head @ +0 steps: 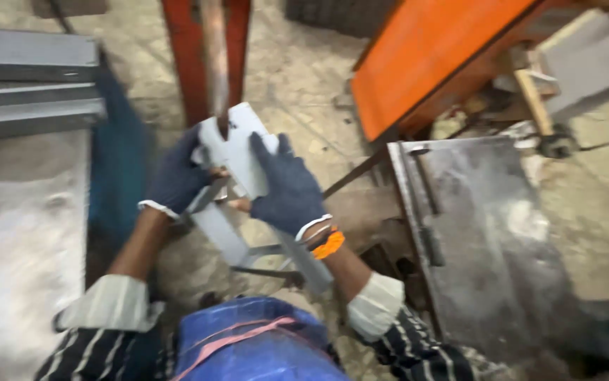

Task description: The recorder uses a spot welding machine and a metal file to assemble and finish metal components.

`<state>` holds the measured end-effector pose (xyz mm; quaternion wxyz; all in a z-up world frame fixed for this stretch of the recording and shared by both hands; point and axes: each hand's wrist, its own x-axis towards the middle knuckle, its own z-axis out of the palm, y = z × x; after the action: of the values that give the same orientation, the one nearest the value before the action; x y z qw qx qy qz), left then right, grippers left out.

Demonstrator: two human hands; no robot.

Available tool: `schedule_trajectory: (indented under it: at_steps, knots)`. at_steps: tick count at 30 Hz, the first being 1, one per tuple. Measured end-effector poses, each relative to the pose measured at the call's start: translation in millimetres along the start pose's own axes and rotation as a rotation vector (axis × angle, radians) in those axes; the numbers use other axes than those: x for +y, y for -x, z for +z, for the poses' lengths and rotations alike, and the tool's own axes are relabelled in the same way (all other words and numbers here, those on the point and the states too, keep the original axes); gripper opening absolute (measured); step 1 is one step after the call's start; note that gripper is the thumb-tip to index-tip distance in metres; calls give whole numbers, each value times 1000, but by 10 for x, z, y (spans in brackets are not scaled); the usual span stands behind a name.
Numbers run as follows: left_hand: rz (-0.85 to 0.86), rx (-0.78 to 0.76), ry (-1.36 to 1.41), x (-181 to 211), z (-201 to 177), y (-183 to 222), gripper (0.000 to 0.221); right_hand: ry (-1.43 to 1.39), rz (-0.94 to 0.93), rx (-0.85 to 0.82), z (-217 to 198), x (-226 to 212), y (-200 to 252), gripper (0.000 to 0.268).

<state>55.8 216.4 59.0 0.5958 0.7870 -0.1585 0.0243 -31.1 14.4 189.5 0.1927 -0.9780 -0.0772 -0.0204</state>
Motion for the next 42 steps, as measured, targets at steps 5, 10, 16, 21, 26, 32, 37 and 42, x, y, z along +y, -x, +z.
schedule_trajectory:
  at_steps: [5,10,16,21,26,32,37,42]
  knots:
    - [17,4,-34,-53,54,-27,87,-61,-101,218,170,136,51,108]
    - [-12,76,128,-74,84,48,84,-79,20,164,173,-55,-11,101]
    - [-48,94,27,-111,72,25,87,-20,36,196,187,-95,-19,99]
    - [69,27,19,101,-23,8,84,-30,53,108,75,-103,-39,103]
    - [-252,139,428,-1808,152,234,51,-15,53,56,48,-82,-55,105]
    - [-418,367,327,-275,-210,454,15,-49,6,26,41,14,-78,104]
    - [-252,342,46,587,-379,243,18,-71,-47,24,31,36,-90,104]
    - [195,432,-268,577,-262,118,13,-74,-109,69,99,98,-75,105]
